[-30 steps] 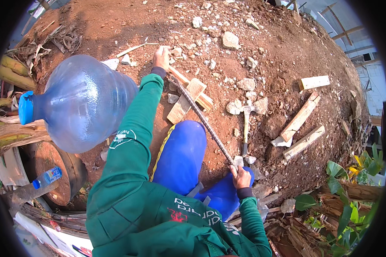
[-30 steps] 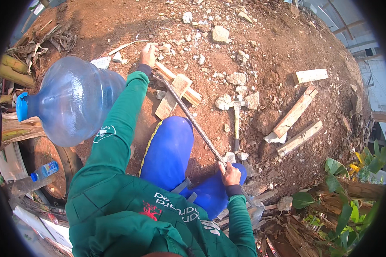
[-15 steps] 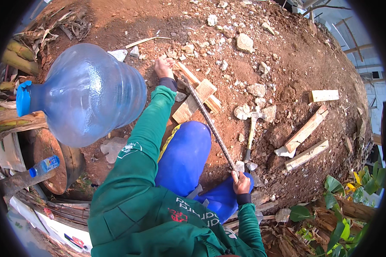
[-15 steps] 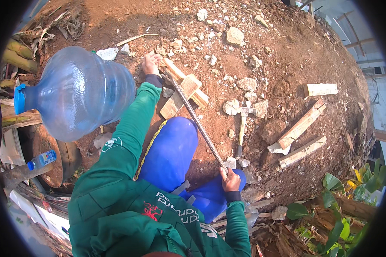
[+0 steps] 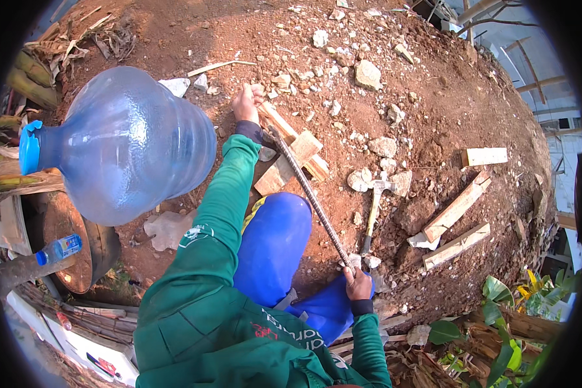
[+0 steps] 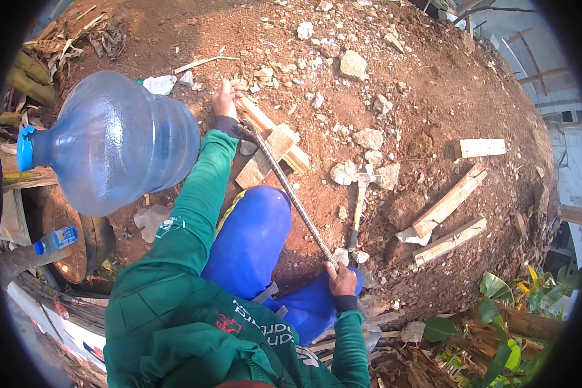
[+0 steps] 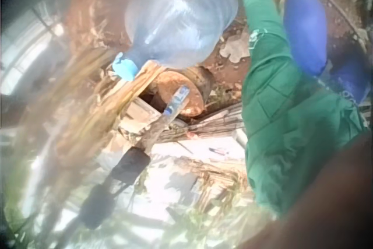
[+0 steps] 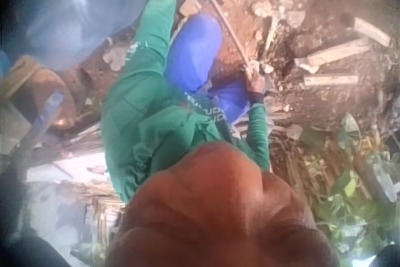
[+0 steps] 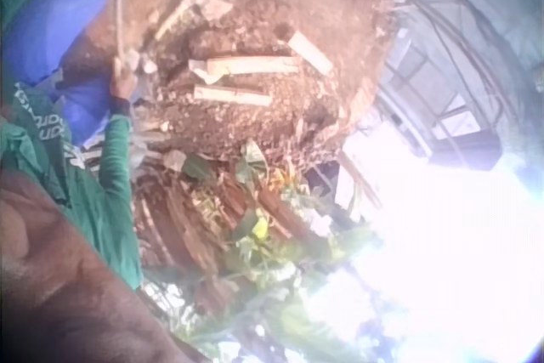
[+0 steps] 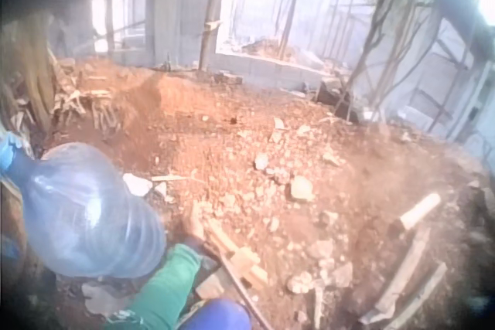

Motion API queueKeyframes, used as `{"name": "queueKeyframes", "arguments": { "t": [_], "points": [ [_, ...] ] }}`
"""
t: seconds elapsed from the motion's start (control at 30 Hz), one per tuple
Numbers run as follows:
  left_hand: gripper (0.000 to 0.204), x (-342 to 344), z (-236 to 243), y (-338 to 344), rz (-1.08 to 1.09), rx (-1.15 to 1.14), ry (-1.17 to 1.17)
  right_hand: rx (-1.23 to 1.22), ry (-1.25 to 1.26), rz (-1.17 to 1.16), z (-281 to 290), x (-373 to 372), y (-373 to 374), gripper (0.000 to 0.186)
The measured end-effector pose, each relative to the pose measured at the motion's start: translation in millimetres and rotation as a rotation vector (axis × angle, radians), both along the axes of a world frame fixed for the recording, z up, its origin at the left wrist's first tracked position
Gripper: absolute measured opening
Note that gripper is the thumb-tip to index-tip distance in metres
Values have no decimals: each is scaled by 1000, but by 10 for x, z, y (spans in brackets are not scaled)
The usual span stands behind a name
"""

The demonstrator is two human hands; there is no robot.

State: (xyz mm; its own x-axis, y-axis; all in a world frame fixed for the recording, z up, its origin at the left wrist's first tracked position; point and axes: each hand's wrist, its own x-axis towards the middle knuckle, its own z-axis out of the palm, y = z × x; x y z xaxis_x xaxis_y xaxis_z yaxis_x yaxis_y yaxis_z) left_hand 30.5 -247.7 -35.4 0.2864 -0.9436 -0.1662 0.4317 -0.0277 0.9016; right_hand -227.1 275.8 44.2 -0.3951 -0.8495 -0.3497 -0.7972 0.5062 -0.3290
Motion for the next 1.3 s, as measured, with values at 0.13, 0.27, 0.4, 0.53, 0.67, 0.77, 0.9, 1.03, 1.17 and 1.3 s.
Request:
{"name": "queueKeyframes", "arguments": {
  "t": [0.13, 0.27, 0.4, 0.53, 0.67, 0.77, 0.9, 1.03, 1.17, 1.3],
  "points": [
    [49, 48, -35, -16, -18, -95, -143, -47, -86, -25, -28, -16, -6, 59],
    [46, 32, -121, 4, 14, -108, -155, -3, -78, 10, -91, -29, -24, 58],
    [49, 13, -131, 9, 89, -15, -57, 8, 5, -31, -28, 10, -58, 57],
    [53, 18, -99, 365, 177, 153, -1, 19, -69, -72, 302, 144, -61, 61],
    [49, 98, -135, 1185, -376, -12, -285, -68, -217, -93, 648, 424, 42, 61],
    [54, 66, -77, 1511, -693, -141, -361, -44, -335, -240, 743, 646, 96, 60],
    [76, -111, 215, 1659, -791, -81, -885, -9, -547, -411, 970, 844, 299, 64],
    [83, -478, 524, 1836, -930, -153, -1320, 15, -665, -525, 1250, 969, 494, 64],
    [60, -689, 684, 1888, -952, -301, -1479, -15, -651, -557, 1304, 1031, 562, 64],
    [84, -809, 765, 1777, -983, -283, -1566, -48, -550, -529, 1115, 981, 528, 62]
  ]
}}
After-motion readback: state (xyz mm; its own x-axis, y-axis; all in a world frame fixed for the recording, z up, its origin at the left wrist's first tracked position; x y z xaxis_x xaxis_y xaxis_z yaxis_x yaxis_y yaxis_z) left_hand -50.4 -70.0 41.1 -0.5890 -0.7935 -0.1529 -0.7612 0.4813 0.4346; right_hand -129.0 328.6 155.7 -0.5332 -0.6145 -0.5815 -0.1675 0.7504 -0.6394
